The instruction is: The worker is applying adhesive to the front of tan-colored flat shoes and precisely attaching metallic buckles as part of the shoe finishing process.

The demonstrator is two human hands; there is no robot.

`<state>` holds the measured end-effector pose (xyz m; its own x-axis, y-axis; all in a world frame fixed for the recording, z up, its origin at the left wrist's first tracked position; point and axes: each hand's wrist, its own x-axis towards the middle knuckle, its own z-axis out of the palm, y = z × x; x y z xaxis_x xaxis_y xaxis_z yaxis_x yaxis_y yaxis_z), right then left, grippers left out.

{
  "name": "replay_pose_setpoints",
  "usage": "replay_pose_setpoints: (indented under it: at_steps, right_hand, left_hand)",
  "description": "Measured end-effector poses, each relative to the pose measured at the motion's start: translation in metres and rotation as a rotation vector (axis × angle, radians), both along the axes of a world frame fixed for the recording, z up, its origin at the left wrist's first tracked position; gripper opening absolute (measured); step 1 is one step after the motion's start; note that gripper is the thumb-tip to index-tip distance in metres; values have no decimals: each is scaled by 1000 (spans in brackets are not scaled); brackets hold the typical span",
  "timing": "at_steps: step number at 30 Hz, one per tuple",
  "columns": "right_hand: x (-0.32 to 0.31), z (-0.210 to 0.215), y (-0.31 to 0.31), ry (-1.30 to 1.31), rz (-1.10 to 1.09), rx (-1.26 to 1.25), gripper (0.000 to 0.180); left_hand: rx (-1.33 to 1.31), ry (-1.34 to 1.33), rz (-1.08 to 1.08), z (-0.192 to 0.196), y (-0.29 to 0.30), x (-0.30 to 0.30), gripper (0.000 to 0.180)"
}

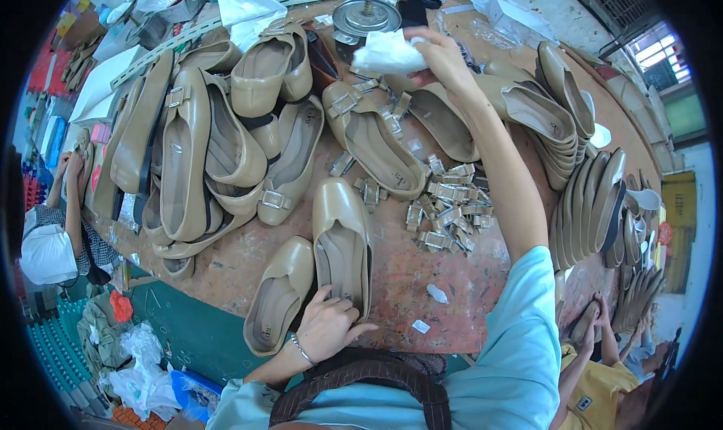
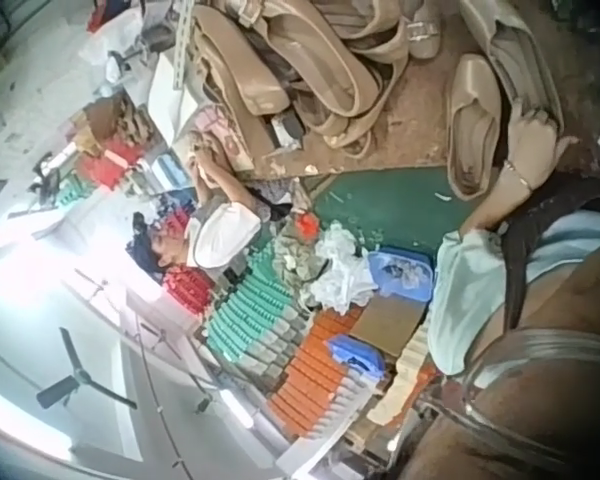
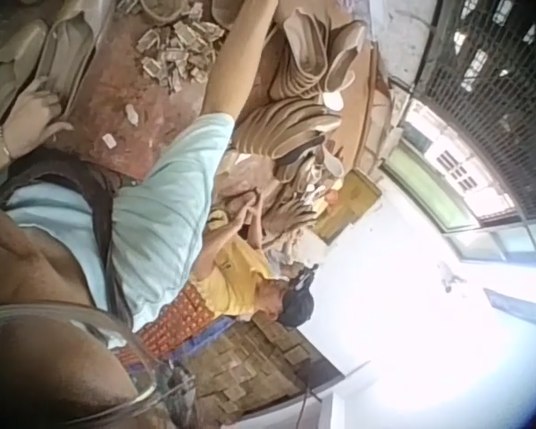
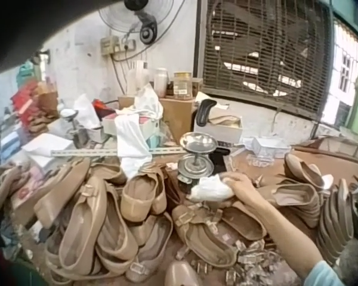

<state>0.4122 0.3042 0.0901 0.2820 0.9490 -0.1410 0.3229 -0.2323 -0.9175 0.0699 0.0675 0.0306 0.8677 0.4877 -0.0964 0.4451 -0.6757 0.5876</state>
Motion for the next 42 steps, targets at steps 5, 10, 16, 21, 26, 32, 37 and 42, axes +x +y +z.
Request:
replay_pose_setpoints:
  at_steps: [5,10,16,21,26,32,37,42]
  right_hand:
    - [-18,21,-24,934,280,78,44]
    - [-21,24,-19,35,110,224,44]
    - [-4,-51,7,-960,-108,254,44]
    - [-50,-77,-30,-1229,-247,513,34]
    - [-50,-83,-78,-534,24,193,46]
    - [5,-117,-93,-266,241,192,53]
    - [-9,-84,-89,-105,-31,400,43]
    - [-17,24,-31,-294,-277,440,46]
  left_hand:
    - [-161,-74,352,4,3,16,34]
    - [-278,-308,553,1,9,34,60]
    - [-394,-453,630,-28,10,50,65]
    - [-533,-630,722,-42,18,41,55]
    - [-614,-646,789,-47,21,43,53]
    - [-769,-809,876,-46,25,54,63]
    - [-1138,-1254,754,-54,25,61,68]
    - [-1297,-1366,697,-82,30,47,71]
